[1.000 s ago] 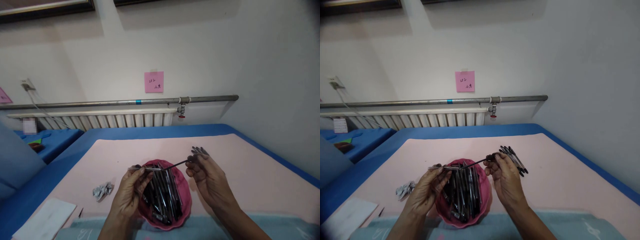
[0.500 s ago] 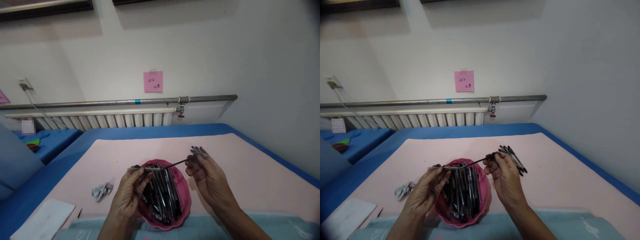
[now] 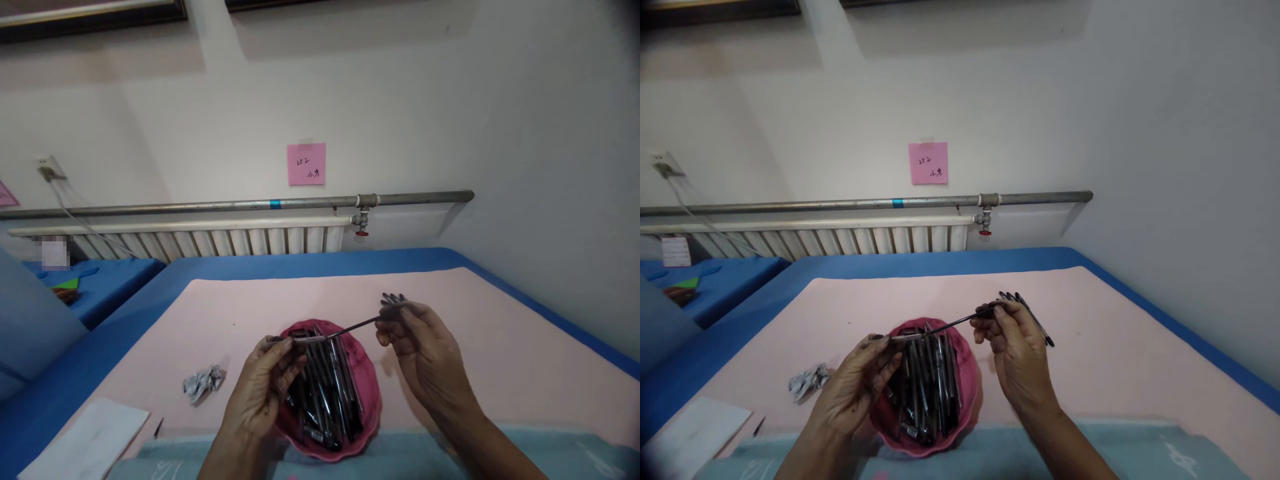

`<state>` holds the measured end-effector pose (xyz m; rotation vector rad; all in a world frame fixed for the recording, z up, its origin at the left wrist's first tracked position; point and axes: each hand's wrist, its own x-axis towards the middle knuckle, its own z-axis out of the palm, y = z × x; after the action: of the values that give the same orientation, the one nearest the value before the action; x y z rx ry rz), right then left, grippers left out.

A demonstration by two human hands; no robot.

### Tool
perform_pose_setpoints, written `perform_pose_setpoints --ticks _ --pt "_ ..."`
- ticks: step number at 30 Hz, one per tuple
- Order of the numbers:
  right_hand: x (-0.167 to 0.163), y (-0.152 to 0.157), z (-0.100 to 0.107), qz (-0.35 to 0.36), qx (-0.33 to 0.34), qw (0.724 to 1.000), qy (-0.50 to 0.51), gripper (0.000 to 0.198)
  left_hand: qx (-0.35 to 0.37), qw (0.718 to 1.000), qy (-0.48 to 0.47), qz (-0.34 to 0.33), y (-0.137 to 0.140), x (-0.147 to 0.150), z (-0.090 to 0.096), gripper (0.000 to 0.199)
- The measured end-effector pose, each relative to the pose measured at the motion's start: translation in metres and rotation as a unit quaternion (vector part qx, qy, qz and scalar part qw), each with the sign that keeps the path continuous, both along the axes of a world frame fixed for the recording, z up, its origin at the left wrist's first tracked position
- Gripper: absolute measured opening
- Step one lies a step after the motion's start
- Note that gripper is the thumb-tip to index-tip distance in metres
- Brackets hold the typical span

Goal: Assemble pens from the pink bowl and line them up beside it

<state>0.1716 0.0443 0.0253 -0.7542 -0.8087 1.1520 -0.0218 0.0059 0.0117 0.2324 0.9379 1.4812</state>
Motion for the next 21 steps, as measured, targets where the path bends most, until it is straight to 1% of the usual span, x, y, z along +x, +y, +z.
perform_pose_setpoints --ticks 3,7,9,12,15,18,21 --pt "0.001 0.0 0.0 0.0 0.005 1.0 -0.011 0.02 -0.007 1.0 0.009 -0.013 0.0 -0.001 -0.001 0.015" --pt "0.0 -0.003 0.002 -0.008 0.013 0.999 -0.029 0.018 -0.009 1.0 0.017 -0.01 -0.001 0.0 -0.001 0.016" --pt "-0.001 -0.004 0.004 -0.015 0.019 0.999 -0.039 0.016 -0.006 0.999 0.02 -0.027 -0.002 0.001 -0.001 0.015" --pt "-0.001 -0.004 0.002 -0.012 0.02 0.998 -0.051 0.014 0.001 0.995 0.039 -0.088 -0.005 0.004 -0.006 0.015" --pt "-0.002 -0.004 -0.005 0.02 0.018 0.997 -0.076 0.013 0.012 0.983 0.097 -0.153 -0.007 0.006 -0.012 0.014" --pt "-0.005 -0.007 -0.012 0.068 0.009 0.987 -0.143 0.013 0.02 0.958 0.175 -0.225 -0.011 0.01 -0.012 0.016" --pt "-0.008 -0.011 -0.014 0.126 -0.004 0.965 -0.23 0.014 0.031 0.931 0.202 -0.302 -0.016 0.013 -0.008 0.019"
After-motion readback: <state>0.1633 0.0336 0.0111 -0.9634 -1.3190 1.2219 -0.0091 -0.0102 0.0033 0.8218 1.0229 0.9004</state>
